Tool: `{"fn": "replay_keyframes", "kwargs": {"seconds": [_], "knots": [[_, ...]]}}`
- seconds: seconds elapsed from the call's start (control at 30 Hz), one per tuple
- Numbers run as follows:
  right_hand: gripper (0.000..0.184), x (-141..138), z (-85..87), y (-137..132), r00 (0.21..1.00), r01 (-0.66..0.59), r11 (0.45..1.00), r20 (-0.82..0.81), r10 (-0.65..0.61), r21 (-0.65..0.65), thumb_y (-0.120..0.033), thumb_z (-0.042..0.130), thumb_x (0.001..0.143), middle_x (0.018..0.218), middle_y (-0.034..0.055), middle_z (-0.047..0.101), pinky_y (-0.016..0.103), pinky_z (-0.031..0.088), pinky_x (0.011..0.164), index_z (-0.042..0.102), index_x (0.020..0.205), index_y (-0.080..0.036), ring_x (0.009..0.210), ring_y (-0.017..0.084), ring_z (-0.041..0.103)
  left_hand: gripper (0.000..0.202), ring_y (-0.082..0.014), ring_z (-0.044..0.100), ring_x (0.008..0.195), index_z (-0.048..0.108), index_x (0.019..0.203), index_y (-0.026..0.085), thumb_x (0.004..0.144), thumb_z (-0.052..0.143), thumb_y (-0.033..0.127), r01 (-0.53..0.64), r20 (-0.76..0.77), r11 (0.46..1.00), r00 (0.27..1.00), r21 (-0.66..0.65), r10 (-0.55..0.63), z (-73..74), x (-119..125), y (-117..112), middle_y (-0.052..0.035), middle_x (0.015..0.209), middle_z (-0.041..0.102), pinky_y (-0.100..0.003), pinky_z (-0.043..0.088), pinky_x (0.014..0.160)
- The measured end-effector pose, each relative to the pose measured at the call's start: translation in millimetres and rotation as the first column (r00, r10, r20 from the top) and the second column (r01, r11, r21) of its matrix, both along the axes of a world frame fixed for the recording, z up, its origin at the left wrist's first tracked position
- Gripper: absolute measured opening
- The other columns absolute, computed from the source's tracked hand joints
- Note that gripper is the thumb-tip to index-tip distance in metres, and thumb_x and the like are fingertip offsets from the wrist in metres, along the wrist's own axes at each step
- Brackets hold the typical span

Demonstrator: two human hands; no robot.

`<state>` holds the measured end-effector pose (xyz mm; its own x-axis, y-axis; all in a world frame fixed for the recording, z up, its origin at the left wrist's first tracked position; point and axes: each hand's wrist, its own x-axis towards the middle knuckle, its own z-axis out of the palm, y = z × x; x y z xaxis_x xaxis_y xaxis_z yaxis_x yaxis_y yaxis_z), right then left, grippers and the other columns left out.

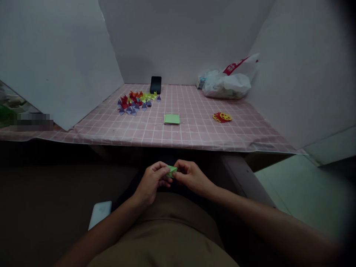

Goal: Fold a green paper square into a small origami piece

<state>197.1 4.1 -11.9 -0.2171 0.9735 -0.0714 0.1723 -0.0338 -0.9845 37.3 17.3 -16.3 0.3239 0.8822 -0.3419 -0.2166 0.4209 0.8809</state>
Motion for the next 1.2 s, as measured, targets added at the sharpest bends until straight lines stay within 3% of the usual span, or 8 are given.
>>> {"fn": "replay_keyframes", "kwargs": {"seconds": [0.2,0.37,0.73,1.03,1.2], "knots": [[0.014,0.2,1.7,0.2,1.0,-0.015,0.999,-0.024,0.014,-0.037,-0.027,0.059,0.078,0.062,-0.003,0.053,0.023,0.037,0.051,0.053,0.069,-0.018,0.053,0.01,0.048,0.021,-0.0104,0.059,0.055,0.06,0.071,0.016,0.071,0.073,0.032,-0.012,-0.001,1.0,1.0,0.018,0.012,0.4,0.7,-1.5,0.0012,0.067,0.06,-0.022,0.05,0.051],[0.013,-0.3,-2.5,0.5,1.0,-0.004,1.0,0.02,0.004,0.012,-0.023,0.059,0.078,0.061,-0.0027,0.053,0.022,0.034,0.051,0.054,0.067,-0.018,0.055,0.01,0.047,0.022,-0.0106,0.058,0.055,0.06,0.071,0.015,0.07,0.074,0.033,-0.012,-0.024,1.0,1.0,0.017,0.013,1.1,1.1,-1.5,0.0005,0.067,0.06,-0.021,0.049,0.049],[0.011,-4.6,-8.7,-1.9,0.995,0.044,0.993,0.081,-0.052,0.105,-0.018,0.056,0.077,0.058,-0.0035,0.053,0.022,0.032,0.052,0.054,0.066,-0.018,0.055,0.011,0.045,0.016,-0.0083,0.053,0.055,0.058,0.071,0.017,0.07,0.072,0.025,-0.028,0.09,0.997,0.995,-0.078,0.035,-1.1,3.8,-3.2,0.0014,0.066,0.059,-0.018,0.042,0.049],[0.012,-5.9,-8.7,-2.0,0.996,0.064,0.996,0.05,-0.067,0.063,-0.019,0.058,0.077,0.057,-0.0036,0.052,0.022,0.033,0.05,0.052,0.065,-0.019,0.054,0.011,0.046,0.014,-0.0077,0.052,0.054,0.058,0.07,0.016,0.07,0.071,0.022,-0.05,0.094,0.997,0.994,-0.066,0.056,-1.2,4.6,-5.0,0.0016,0.066,0.059,-0.02,0.042,0.052],[0.015,-4.7,-5.6,-1.0,0.998,0.044,0.999,-0.035,-0.046,-0.03,-0.026,0.06,0.078,0.06,-0.0026,0.055,0.022,0.036,0.05,0.053,0.068,-0.018,0.053,0.01,0.049,0.018,-0.0072,0.053,0.055,0.059,0.07,0.015,0.069,0.075,0.023,-0.074,0.086,0.997,0.993,-0.033,0.077,-3.8,5.8,-5.7,0.0021,0.068,0.06,-0.02,0.043,0.054]]}}
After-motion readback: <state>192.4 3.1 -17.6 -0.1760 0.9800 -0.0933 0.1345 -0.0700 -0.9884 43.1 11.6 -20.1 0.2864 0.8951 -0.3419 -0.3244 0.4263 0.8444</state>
